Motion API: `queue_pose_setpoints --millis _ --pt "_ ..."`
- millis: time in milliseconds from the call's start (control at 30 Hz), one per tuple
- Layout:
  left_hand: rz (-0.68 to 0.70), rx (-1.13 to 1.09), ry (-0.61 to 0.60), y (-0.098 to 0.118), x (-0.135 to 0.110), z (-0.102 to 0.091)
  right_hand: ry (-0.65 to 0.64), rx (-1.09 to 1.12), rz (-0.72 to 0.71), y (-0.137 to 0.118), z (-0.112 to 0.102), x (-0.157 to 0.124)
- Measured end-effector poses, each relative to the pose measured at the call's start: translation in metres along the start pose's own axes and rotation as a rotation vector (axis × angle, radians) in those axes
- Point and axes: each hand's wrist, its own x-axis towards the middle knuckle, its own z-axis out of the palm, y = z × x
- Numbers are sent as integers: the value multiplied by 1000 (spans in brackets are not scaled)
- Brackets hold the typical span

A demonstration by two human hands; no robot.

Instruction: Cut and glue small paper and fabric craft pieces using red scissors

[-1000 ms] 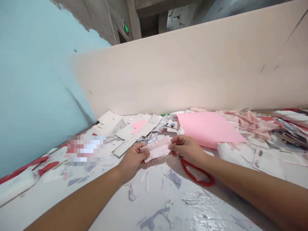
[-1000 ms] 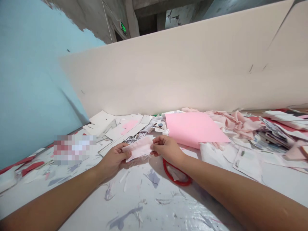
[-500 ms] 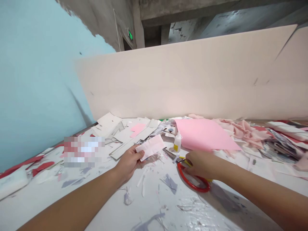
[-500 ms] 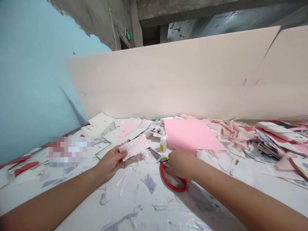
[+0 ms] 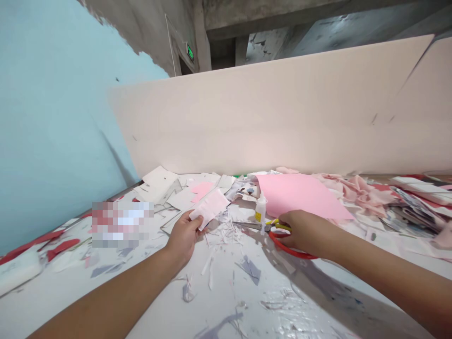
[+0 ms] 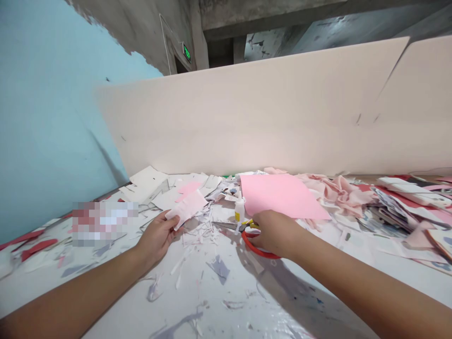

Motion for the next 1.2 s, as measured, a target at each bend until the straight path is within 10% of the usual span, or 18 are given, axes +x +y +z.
queue_pose_setpoints --millis 167,367,500,667,833,1067,1200 --pt "30 6 -8 0 0 0 8 172 -28 6 -10 -6" --pt "61 13 79 1 -1 0 -595 1195 -60 6 -15 -14" --pt "58 31 83 0 0 0 -695 1419 -18 -8 1 -20" --pt "62 31 59 1 -1 1 -643 1545 108 -26 17 -27" --pt "51 29 18 2 -4 2 -667 1495 -56 -16 22 -22" --pt "36 47 -73 11 -21 10 -115 1045 -244 -4 25 -20" --pt "41 77 -94 17 -33 15 -169 1161 -230 -12 29 -21"
